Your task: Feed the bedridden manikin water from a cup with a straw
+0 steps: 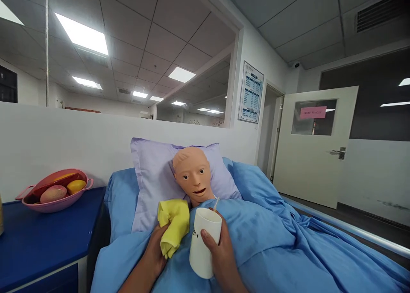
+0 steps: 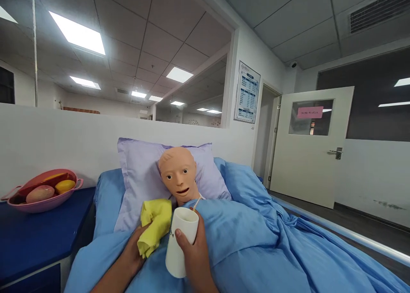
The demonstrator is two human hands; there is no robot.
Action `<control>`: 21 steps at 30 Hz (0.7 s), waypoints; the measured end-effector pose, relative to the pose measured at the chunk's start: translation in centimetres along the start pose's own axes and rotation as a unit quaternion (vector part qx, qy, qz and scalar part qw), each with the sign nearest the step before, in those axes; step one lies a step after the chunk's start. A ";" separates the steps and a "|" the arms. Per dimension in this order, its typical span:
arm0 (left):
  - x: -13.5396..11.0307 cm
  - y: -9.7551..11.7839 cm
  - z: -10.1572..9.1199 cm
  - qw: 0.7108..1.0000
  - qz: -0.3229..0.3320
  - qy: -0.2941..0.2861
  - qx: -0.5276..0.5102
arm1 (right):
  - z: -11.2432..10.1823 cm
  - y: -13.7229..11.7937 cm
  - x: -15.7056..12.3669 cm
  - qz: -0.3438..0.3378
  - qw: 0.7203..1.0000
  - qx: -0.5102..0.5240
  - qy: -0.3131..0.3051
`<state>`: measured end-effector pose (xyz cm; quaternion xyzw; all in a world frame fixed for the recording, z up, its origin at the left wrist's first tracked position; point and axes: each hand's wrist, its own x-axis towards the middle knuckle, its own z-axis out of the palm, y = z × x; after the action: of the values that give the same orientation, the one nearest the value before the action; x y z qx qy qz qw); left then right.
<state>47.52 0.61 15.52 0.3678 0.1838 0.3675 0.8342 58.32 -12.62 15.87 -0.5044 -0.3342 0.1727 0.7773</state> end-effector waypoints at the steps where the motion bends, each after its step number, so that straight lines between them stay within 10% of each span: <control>1: 0.1 -0.4 -0.5 1.000 -0.013 -0.016 -0.005 | 0.1 0.0 -0.1 -0.002 1.000 -0.003 -0.011; 21: -0.3 -0.9 -1.9 1.000 -0.010 -0.028 0.002 | 0.5 -1.0 0.1 0.035 0.999 0.004 -0.007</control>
<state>46.67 0.87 13.58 0.3780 0.1644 0.3482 0.8419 57.99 -12.69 16.96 -0.5116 -0.3213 0.2042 0.7703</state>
